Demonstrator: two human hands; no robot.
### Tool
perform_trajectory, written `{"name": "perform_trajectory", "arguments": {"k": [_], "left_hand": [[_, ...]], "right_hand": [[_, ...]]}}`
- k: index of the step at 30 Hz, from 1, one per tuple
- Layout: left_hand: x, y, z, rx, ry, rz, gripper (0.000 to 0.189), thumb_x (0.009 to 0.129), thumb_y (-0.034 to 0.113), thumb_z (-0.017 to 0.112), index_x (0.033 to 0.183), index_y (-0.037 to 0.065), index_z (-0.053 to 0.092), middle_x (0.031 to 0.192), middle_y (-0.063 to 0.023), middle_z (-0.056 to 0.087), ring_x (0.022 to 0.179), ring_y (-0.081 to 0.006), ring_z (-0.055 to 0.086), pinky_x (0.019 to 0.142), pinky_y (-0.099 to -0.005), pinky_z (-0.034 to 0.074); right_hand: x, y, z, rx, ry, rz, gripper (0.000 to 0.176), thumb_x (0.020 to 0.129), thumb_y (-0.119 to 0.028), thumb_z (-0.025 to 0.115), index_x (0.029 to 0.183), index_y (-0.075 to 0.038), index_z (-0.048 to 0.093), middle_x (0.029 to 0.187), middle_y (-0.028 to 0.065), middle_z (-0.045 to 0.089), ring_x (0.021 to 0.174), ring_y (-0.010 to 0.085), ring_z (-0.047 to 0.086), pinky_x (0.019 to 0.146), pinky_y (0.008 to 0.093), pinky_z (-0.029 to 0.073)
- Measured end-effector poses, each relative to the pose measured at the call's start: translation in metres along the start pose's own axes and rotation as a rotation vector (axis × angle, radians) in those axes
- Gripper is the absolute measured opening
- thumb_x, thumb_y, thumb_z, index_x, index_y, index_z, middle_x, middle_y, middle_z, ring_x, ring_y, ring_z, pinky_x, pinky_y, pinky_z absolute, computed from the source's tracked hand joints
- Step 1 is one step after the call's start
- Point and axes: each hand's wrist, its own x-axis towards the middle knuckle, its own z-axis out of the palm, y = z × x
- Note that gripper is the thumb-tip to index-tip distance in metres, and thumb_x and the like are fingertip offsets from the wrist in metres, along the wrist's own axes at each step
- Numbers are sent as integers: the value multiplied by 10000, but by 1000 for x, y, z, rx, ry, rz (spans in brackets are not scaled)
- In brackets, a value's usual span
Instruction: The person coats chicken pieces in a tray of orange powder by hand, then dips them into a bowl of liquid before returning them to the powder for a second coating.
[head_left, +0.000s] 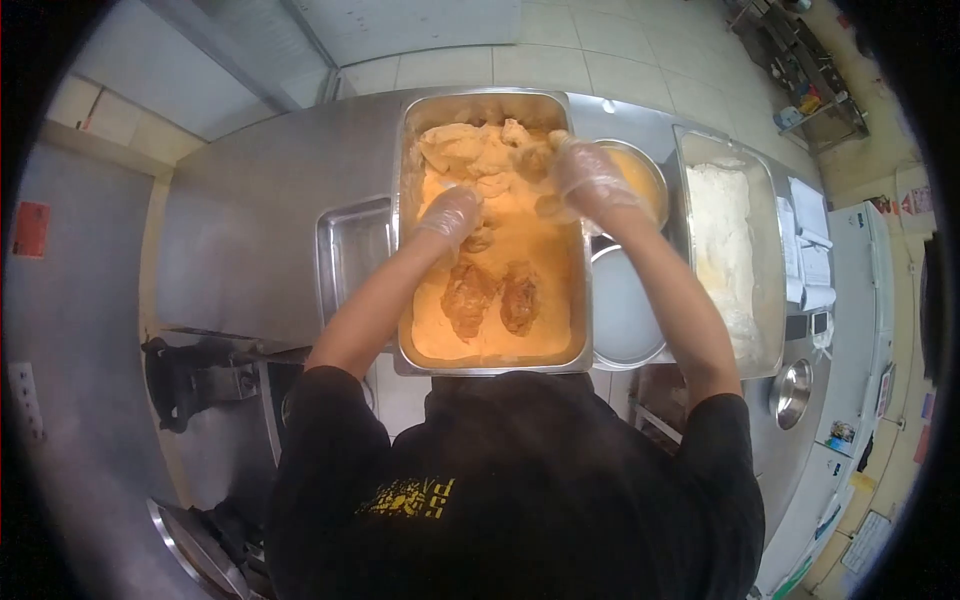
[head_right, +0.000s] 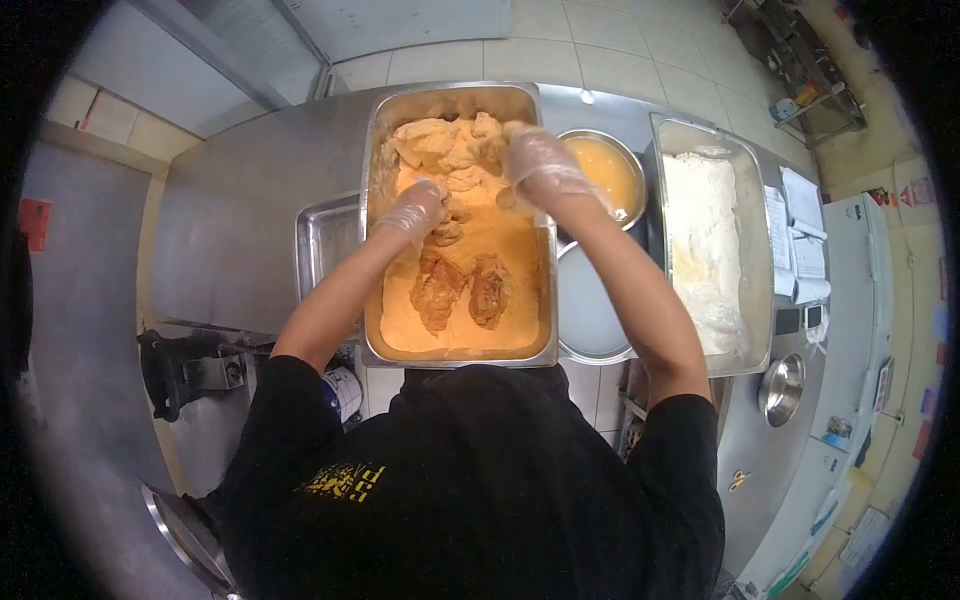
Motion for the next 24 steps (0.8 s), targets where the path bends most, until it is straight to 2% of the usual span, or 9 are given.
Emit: {"name": "perform_trajectory", "arguments": {"k": [5, 8, 9, 11, 13, 15, 18, 20, 24], "left_hand": [[5, -11, 21, -121, 66, 47, 253, 990, 200, 601, 1119, 6, 701, 1099, -237, 722, 1040, -413, 692, 900, -486, 551], [-9, -4, 0, -122, 61, 120, 327, 1038, 262, 517, 1136, 11, 703, 1143, -242, 722, 1066, -416, 686, 925, -488, 535], [-12, -1, -7, -127, 54, 143, 349, 1048, 286, 502, 1143, 17, 702, 1160, -243, 719, 1083, -417, 681, 941, -488, 528], [-4, -7, 4, -301, 5, 2, 293, 985, 242, 642, 1189, 35, 678, 1148, -228, 708, 1086, -412, 674, 922, -482, 537], [2, -8, 12, -454, -18, -155, 312, 990, 268, 630, 1196, 39, 678, 1180, -226, 701, 1108, -416, 664, 944, -479, 524], [-8, 2, 4, -583, -18, -324, 423, 1063, 364, 466, 1164, 28, 702, 1255, -238, 698, 1147, -431, 651, 1009, -480, 488], [-25, 17, -32, -530, -64, -303, 350, 996, 210, 635, 1315, 65, 654, 1267, -234, 688, 1167, -407, 651, 990, -442, 521], [-22, 1, -9, -430, 0, -153, 348, 999, 206, 627, 1319, 70, 652, 1260, -223, 693, 1167, -406, 651, 994, -441, 520], [-25, -6, -1, -336, 37, -65, 372, 995, 186, 622, 1348, 71, 632, 1271, -192, 696, 1172, -392, 656, 999, -434, 524]], "right_hand": [[-6, 31, -52, 83, 59, 224, 282, 974, -166, 624, 1231, -56, 657, 1196, 238, 724, 1154, 409, 691, 984, 485, 550], [6, 80, -43, -53, 76, 169, 322, 970, -212, 640, 1257, -67, 650, 1235, 232, 717, 1187, 415, 677, 995, 491, 543], [16, 101, -33, -108, 29, 213, 399, 933, -276, 729, 1261, -67, 641, 1269, 235, 704, 1211, 424, 662, 1005, 493, 536], [16, 125, -15, -188, -41, 194, 420, 927, -295, 726, 1258, -50, 638, 1257, 230, 707, 1205, 418, 660, 998, 486, 531], [18, 133, -11, -164, -125, 283, 521, 851, -318, 816, 1272, -60, 650, 1274, 213, 707, 1222, 410, 652, 1017, 477, 533], [23, 162, 13, -243, -96, 281, 455, 909, -309, 750, 1287, -73, 656, 1286, 220, 699, 1236, 405, 648, 1033, 479, 529], [35, 202, 60, -153, 50, 385, 329, 1026, -228, 529, 1284, -79, 669, 1292, 240, 690, 1224, 403, 661, 1041, 494, 535], [20, 198, 72, -106, 167, 382, 331, 1038, -176, 445, 1239, -73, 687, 1256, 251, 707, 1171, 415, 694, 1009, 515, 560], [6, 201, 99, -155, 74, 320, 336, 1017, -143, 483, 1281, -70, 678, 1217, 259, 718, 1153, 423, 700, 991, 523, 568]]}}
